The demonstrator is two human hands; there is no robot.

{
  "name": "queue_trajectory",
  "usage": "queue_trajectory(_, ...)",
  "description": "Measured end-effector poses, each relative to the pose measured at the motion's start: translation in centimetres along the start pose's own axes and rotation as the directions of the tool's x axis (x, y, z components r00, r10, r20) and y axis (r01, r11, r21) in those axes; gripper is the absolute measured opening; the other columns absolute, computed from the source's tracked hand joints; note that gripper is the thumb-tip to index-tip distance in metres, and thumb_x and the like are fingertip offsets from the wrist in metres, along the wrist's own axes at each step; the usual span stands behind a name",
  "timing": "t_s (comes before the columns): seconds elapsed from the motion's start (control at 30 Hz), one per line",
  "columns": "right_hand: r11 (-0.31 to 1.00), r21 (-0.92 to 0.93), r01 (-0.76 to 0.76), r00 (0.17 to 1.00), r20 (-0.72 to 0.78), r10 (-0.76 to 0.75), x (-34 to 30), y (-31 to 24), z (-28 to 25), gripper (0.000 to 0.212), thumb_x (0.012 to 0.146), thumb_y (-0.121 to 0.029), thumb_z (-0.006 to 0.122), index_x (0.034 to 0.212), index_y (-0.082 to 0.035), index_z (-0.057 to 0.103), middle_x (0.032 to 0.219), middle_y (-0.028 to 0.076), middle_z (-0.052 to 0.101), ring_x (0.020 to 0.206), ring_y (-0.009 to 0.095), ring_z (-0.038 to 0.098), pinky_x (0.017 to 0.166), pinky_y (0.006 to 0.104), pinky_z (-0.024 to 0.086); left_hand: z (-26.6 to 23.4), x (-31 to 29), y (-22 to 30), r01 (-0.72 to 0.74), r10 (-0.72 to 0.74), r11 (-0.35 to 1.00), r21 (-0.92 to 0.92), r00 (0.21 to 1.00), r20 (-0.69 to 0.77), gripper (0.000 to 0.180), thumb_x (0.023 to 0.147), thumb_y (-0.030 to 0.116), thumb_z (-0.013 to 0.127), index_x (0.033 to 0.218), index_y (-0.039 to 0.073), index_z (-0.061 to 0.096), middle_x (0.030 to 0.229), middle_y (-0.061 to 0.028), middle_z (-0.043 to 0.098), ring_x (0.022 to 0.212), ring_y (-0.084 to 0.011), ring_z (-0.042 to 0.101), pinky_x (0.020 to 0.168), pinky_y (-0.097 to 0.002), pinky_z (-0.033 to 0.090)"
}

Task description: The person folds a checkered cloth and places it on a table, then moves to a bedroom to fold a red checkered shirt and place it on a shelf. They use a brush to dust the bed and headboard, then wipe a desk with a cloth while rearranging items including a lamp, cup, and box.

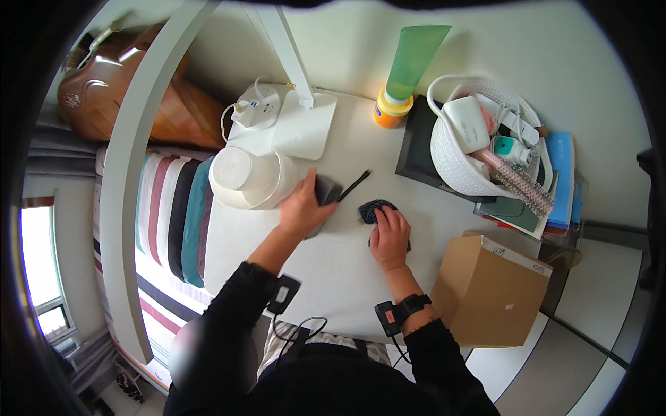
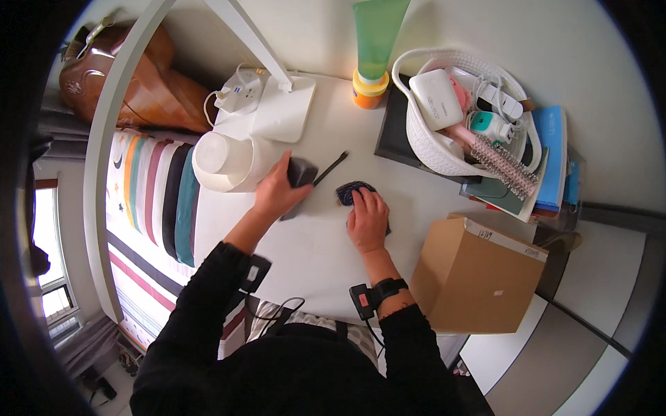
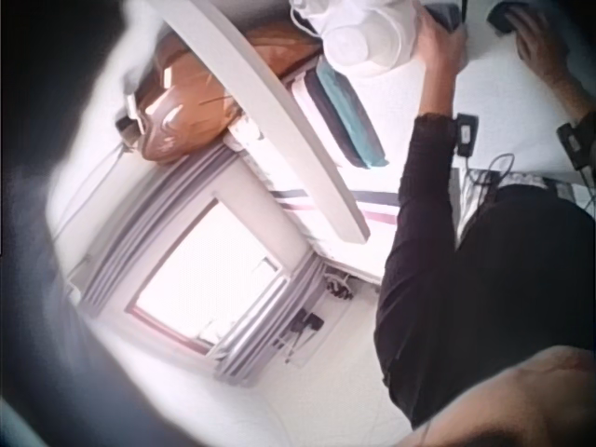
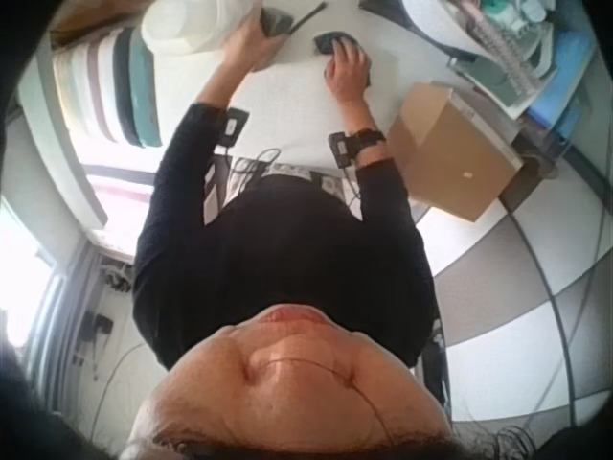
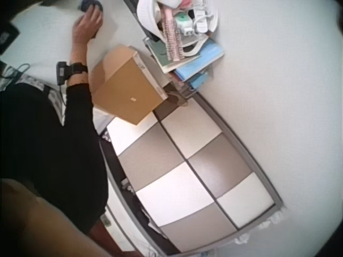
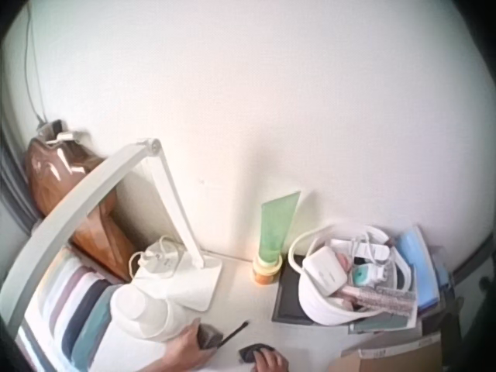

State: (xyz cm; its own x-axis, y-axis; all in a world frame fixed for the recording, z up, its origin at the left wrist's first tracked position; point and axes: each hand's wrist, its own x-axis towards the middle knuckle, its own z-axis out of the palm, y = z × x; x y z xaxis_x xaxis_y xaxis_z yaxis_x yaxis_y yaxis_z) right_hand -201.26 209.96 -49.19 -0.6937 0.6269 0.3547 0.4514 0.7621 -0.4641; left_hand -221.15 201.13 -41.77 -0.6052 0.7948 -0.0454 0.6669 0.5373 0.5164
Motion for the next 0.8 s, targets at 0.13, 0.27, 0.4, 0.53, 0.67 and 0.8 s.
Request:
queue_trajectory(0.13,0.999,0.052,-0.017,1.0,0.027,0.015,0.3,0.2,0.0,0.036,0.076,-0.008,0.056,0.111,-0.004,0.056,0.117,0.011,0.053,0.106,0.032,0.049,0.091,0.0456,0.039,2.3,8.3,4.4,0.19,-0.192,0.98,-0.055,0.981,-0.035,0.087,0.066,0.039,0.072,0.134,0.002,0.032,0.109,-0.0209,0.058,0.099,-0.0369,0.059,0.08,-0.0433,0.048)
queue_trajectory(0.27,0.999,0.042,0.0,1.0,0.005,0.0,0.2,1.2,0.2,0.038,0.075,-0.007,0.057,0.113,-0.004,0.055,0.119,0.01,0.053,0.107,0.032,0.049,0.091,0.0456,0.039,3.8,15.2,7.2,0.252,-0.247,0.964,0.088,0.967,-0.06,0.082,0.067,0.038,0.073,0.13,0.003,0.033,0.109,-0.0183,0.058,0.099,-0.0351,0.06,0.079,-0.0428,0.05)
queue_trajectory(0.4,1.0,0.018,0.002,1.0,-0.006,-0.001,-0.2,2.4,0.4,0.038,0.078,-0.009,0.056,0.115,-0.003,0.055,0.124,0.011,0.051,0.113,0.033,0.047,0.095,0.0466,0.038,5.4,18.0,7.9,0.254,-0.254,0.939,0.233,0.967,-0.032,0.078,0.07,0.039,0.072,0.128,0.004,0.034,0.113,-0.0158,0.057,0.102,-0.0327,0.059,0.079,-0.0426,0.05)
queue_trajectory(0.53,0.999,-0.016,-0.039,0.999,0.01,0.039,-1.1,2.4,-0.1,0.037,0.08,-0.012,0.055,0.115,-0.002,0.054,0.126,0.015,0.05,0.117,0.036,0.045,0.1,0.0501,0.035,6.4,17.3,7.3,0.189,-0.188,0.956,0.223,0.982,-0.026,0.082,0.071,0.043,0.072,0.131,0.003,0.032,0.119,-0.0162,0.055,0.11,-0.0319,0.055,0.082,-0.0432,0.049)
queue_trajectory(0.67,0.999,0.008,-0.038,0.992,0.117,0.037,-5.2,-0.2,-1.1,0.038,0.081,-0.013,0.057,0.117,0.0,0.054,0.125,0.018,0.049,0.116,0.038,0.044,0.099,0.0517,0.035,5.5,11.8,5.2,-0.108,0.13,0.989,0.1,0.962,-0.239,0.075,0.074,0.035,0.072,0.132,0.002,0.037,0.126,-0.018,0.05,0.116,-0.0337,0.049,0.09,-0.0437,0.045)
queue_trajectory(0.8,0.954,0.232,0.191,0.943,0.227,-0.244,-11.0,-5.1,-1.8,0.033,0.082,-0.012,0.058,0.112,0.0,0.058,0.118,0.014,0.054,0.111,0.036,0.048,0.096,0.046,0.039,0.7,2.6,1.7,-0.175,0.15,0.969,-0.177,0.978,-0.144,0.052,0.08,0.023,0.067,0.122,-0.002,0.049,0.121,-0.0201,0.053,0.111,-0.0329,0.053,0.091,-0.0374,0.045)
